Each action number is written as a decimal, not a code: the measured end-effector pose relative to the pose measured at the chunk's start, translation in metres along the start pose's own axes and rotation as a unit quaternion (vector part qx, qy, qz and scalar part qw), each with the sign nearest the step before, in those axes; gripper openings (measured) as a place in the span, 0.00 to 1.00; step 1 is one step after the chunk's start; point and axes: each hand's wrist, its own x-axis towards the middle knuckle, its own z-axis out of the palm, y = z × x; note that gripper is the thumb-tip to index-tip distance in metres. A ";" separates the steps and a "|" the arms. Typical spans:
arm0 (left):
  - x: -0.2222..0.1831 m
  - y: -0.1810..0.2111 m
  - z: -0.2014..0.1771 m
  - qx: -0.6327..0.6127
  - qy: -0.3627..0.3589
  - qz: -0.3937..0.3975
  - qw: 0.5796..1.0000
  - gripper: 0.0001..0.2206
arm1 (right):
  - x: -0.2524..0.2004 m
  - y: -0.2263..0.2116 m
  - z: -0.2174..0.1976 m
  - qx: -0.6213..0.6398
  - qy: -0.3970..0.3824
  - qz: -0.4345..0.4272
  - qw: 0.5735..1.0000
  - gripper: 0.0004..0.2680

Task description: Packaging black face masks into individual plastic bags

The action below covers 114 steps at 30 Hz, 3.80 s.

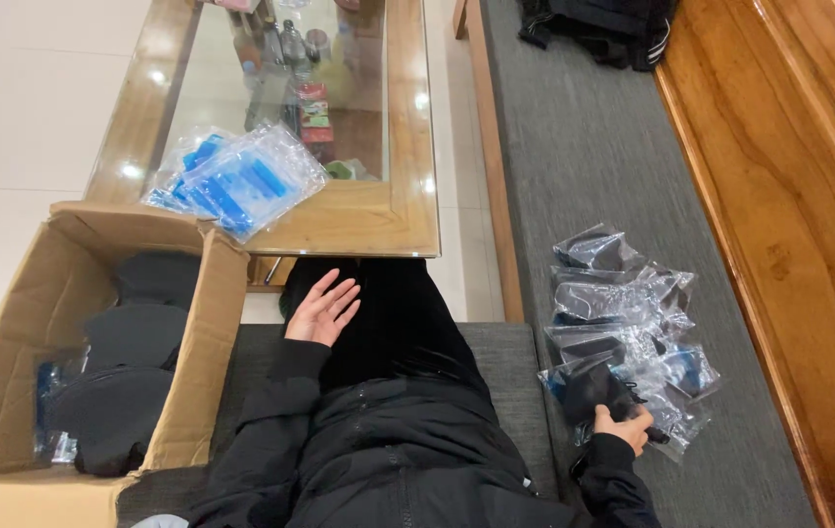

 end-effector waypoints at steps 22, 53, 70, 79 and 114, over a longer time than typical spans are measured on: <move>0.000 0.000 0.003 -0.007 0.022 0.003 1.000 0.25 | -0.032 0.034 -0.020 -0.124 0.169 -0.219 0.953 0.18; -0.006 0.000 0.000 0.002 0.010 0.005 1.000 0.26 | -0.016 0.004 0.035 -0.274 0.060 -0.416 0.865 0.15; -0.158 0.113 0.056 0.678 -0.030 0.406 0.612 0.20 | -0.244 -0.261 0.087 0.195 -0.450 -0.542 0.682 0.06; -0.262 0.254 -0.010 0.766 0.353 0.484 0.233 0.21 | -0.237 -0.254 0.113 0.185 -0.530 -0.459 0.688 0.08; -0.268 0.235 -0.023 0.807 0.302 0.131 0.490 0.19 | -0.244 -0.264 0.078 0.138 -0.557 -0.452 0.683 0.08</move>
